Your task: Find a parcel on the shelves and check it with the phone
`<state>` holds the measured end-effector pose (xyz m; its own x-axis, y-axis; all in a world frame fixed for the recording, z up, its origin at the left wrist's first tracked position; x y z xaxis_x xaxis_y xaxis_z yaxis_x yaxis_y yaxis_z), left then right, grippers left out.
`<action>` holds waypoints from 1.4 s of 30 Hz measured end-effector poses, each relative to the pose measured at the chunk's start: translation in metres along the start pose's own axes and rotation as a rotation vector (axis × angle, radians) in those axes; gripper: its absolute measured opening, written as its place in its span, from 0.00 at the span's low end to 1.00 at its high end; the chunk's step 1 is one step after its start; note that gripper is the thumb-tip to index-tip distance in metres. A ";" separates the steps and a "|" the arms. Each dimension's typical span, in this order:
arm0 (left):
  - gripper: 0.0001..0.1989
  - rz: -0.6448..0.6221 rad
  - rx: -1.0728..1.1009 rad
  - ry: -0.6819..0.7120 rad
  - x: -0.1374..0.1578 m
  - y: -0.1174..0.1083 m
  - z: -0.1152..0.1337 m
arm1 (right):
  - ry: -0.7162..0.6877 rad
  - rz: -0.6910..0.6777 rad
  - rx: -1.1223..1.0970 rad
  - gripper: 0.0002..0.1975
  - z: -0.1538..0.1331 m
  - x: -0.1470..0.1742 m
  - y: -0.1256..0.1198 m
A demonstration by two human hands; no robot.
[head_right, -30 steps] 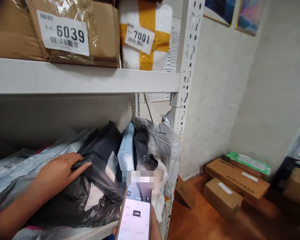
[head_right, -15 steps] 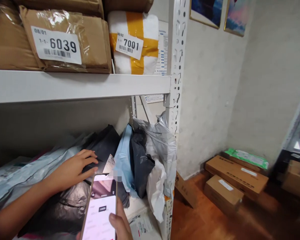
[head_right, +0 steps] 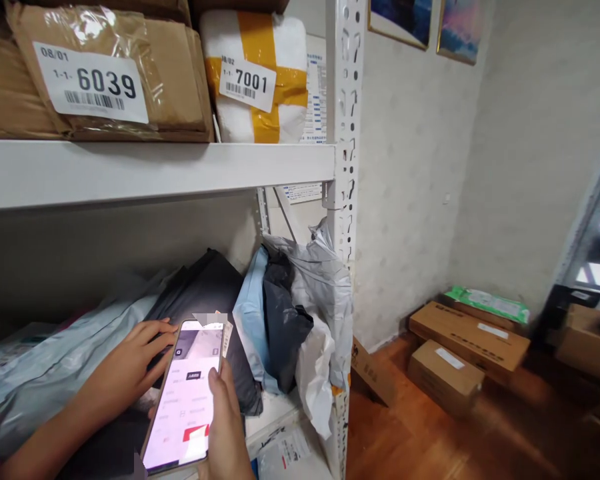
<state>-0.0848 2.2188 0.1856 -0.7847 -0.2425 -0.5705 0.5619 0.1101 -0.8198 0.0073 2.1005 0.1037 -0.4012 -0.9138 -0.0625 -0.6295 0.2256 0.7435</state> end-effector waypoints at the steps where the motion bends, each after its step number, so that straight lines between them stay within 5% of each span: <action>1: 0.11 0.005 -0.007 0.001 -0.001 0.000 0.001 | -0.004 0.021 -0.016 0.41 0.000 -0.001 -0.003; 27: 0.10 0.033 -0.021 0.003 -0.001 0.002 -0.002 | -0.014 0.049 -0.011 0.41 0.001 -0.007 -0.006; 34: 0.10 0.018 -0.023 0.010 -0.001 0.002 -0.001 | 0.026 -0.283 -0.025 0.46 -0.022 0.012 0.008; 42: 0.13 -0.032 -0.016 -0.033 -0.003 0.005 -0.008 | 0.052 -0.326 0.185 0.53 -0.026 0.028 -0.001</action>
<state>-0.0814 2.2274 0.1829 -0.7929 -0.2778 -0.5423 0.5323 0.1171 -0.8384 0.0139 2.0665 0.1183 -0.1289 -0.9625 -0.2386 -0.8302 -0.0268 0.5569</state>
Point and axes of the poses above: each hand's wrist, its own x-axis away from the middle knuckle, its own y-axis out of the palm, z = x × y, the point moved 4 cm from there along -x, towards the middle knuckle, and after that the axes turned 13 degrees about x, right-handed, at the moved point
